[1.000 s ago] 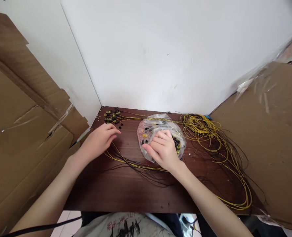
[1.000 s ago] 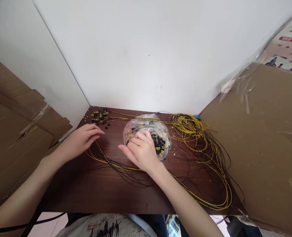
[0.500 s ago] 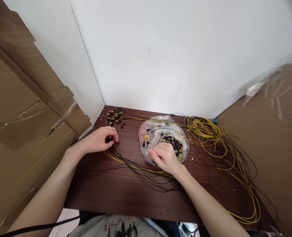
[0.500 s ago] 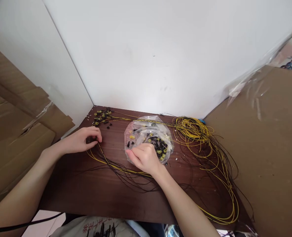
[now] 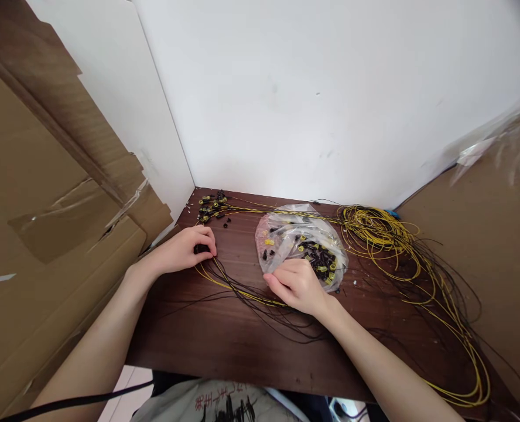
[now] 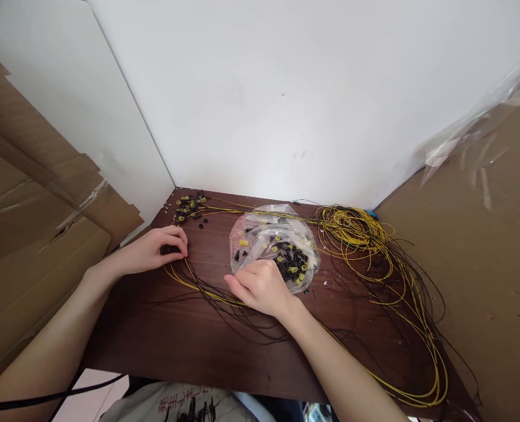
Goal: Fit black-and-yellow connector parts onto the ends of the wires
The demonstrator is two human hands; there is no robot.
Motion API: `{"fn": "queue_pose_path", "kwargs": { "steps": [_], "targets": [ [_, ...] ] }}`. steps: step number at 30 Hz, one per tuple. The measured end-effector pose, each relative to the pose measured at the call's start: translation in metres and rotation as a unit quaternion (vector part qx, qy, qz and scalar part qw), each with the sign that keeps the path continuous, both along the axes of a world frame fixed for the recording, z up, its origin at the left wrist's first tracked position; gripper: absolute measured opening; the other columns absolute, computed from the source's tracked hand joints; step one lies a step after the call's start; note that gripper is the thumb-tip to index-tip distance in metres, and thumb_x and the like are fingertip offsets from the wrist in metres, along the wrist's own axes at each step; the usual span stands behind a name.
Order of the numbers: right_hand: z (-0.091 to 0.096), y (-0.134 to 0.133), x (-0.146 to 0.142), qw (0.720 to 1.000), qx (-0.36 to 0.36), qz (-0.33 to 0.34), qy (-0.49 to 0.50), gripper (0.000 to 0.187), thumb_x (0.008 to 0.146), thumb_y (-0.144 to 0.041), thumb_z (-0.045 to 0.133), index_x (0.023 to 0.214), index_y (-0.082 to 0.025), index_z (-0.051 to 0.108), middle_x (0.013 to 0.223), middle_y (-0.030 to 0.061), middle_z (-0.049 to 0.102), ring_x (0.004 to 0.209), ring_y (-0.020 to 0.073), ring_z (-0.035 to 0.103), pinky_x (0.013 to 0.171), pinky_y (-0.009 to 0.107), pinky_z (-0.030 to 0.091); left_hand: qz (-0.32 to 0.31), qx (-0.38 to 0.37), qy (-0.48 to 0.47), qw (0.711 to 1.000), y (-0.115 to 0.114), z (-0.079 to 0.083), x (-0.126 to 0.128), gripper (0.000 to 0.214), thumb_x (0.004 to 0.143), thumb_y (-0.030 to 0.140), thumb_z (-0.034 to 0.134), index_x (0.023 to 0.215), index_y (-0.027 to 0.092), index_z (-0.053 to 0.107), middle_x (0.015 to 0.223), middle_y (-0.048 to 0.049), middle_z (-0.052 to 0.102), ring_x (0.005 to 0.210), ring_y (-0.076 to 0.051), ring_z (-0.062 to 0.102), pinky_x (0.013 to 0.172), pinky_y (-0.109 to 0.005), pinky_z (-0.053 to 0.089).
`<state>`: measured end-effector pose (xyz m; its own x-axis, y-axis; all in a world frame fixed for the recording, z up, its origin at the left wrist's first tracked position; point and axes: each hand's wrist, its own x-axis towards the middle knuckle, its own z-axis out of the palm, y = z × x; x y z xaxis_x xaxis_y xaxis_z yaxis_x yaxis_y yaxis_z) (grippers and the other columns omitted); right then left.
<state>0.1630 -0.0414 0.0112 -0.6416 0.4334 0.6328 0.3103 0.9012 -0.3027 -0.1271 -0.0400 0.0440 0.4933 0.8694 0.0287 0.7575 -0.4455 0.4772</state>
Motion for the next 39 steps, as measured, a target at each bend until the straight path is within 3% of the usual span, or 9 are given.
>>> {"fn": "queue_pose_path", "kwargs": {
  "steps": [6, 12, 15, 18, 21, 27, 34, 36, 39],
  "targets": [
    [0.0, -0.003, -0.002, 1.0, -0.007, 0.01, -0.014, 0.044, 0.092, -0.022, 0.046, 0.049, -0.017, 0.037, 0.046, -0.0037, 0.035, 0.046, 0.008, 0.026, 0.051, 0.026, 0.02, -0.008, 0.044, -0.001, 0.999, -0.001, 0.0, 0.003, 0.019, 0.087, 0.023, 0.051, 0.079, 0.018, 0.067, 0.083, -0.0042, 0.063, 0.082, -0.016, 0.056, 0.078, -0.028, 0.043],
    [-0.001, -0.002, -0.002, 0.999, -0.015, 0.002, -0.034, 0.043, 0.092, -0.023, 0.046, 0.05, -0.017, 0.043, 0.047, -0.0024, 0.041, 0.047, 0.0087, 0.031, 0.051, 0.027, 0.022, -0.006, 0.179, 0.014, 0.984, -0.001, -0.004, 0.012, 0.027, 0.09, 0.014, 0.042, 0.087, 0.019, 0.068, 0.086, -0.0058, 0.064, 0.084, -0.018, 0.052, 0.079, -0.033, 0.041],
    [0.001, -0.002, -0.004, 0.998, -0.044, -0.004, -0.043, 0.026, 0.092, -0.023, 0.047, 0.071, -0.016, 0.061, 0.061, 0.0015, 0.057, 0.057, 0.0113, 0.044, 0.056, 0.026, 0.033, -0.009, 0.258, 0.006, 0.966, -0.006, -0.006, 0.027, 0.028, 0.089, 0.01, 0.043, 0.1, 0.02, 0.067, 0.091, -0.0067, 0.065, 0.091, -0.019, 0.051, 0.081, -0.035, 0.04],
    [0.004, -0.002, -0.005, 0.996, -0.075, 0.007, -0.038, 0.019, 0.091, -0.021, 0.048, 0.102, -0.017, 0.063, 0.085, 0.0063, 0.065, 0.078, 0.0162, 0.053, 0.072, 0.028, 0.043, -0.032, 0.329, -0.023, 0.944, -0.013, -0.009, 0.048, 0.029, 0.089, 0.01, 0.045, 0.107, 0.021, 0.065, 0.092, -0.0065, 0.067, 0.094, -0.02, 0.051, 0.084, -0.036, 0.039],
    [0.006, -0.002, -0.005, 0.996, -0.072, 0.037, -0.034, 0.022, 0.089, -0.017, 0.048, 0.104, -0.019, 0.063, 0.099, 0.0076, 0.065, 0.093, 0.019, 0.053, 0.083, 0.034, 0.044, -0.079, 0.362, -0.052, 0.927, -0.019, -0.012, 0.067, 0.029, 0.09, 0.011, 0.046, 0.109, 0.023, 0.064, 0.09, -0.0046, 0.069, 0.093, -0.019, 0.052, 0.085, -0.036, 0.039],
    [0.009, -0.007, -0.006, 0.996, -0.053, 0.06, -0.042, 0.024, 0.086, -0.012, 0.05, 0.102, -0.021, 0.064, 0.098, 0.005, 0.067, 0.101, 0.0189, 0.053, 0.09, 0.038, 0.04, -0.087, 0.36, -0.097, 0.924, -0.026, -0.019, 0.079, 0.026, 0.089, 0.016, 0.05, 0.108, 0.027, 0.064, 0.093, -0.0031, 0.07, 0.092, -0.018, 0.056, 0.085, -0.035, 0.04],
    [0.01, -0.006, -0.002, 0.999, -0.039, -0.003, 0.001, 0.022, 0.086, -0.011, 0.05, 0.103, -0.018, 0.063, 0.095, 0.0056, 0.069, 0.094, 0.0194, 0.055, 0.084, 0.038, 0.038, 0.103, 0.316, -0.21, 0.919, -0.024, -0.016, 0.08, 0.031, 0.084, 0.018, 0.059, 0.115, 0.021, 0.056, 0.107, -0.0088, 0.06, 0.101, -0.02, 0.054, 0.087, -0.037, 0.045],
    [0.01, -0.005, -0.001, 0.999, -0.037, -0.014, 0.011, 0.022, 0.086, -0.01, 0.05, 0.102, -0.018, 0.063, 0.094, 0.0054, 0.069, 0.092, 0.0188, 0.055, 0.083, 0.038, 0.038, 0.157, 0.261, -0.288, 0.908, -0.021, -0.015, 0.08, 0.033, 0.083, 0.02, 0.06, 0.115, 0.019, 0.055, 0.103, -0.0079, 0.06, 0.093, -0.018, 0.055, 0.081, -0.033, 0.047],
    [0.009, -0.005, -0.001, 0.999, -0.038, -0.013, 0.009, 0.022, 0.087, -0.01, 0.049, 0.102, -0.018, 0.063, 0.092, 0.0054, 0.069, 0.09, 0.0185, 0.055, 0.081, 0.037, 0.038, 0.197, 0.119, -0.379, 0.896, -0.018, -0.013, 0.078, 0.024, 0.083, 0.027, 0.06, 0.104, 0.015, 0.062, 0.086, -0.0045, 0.063, 0.077, -0.015, 0.058, 0.072, -0.028, 0.048]
  ]
}}
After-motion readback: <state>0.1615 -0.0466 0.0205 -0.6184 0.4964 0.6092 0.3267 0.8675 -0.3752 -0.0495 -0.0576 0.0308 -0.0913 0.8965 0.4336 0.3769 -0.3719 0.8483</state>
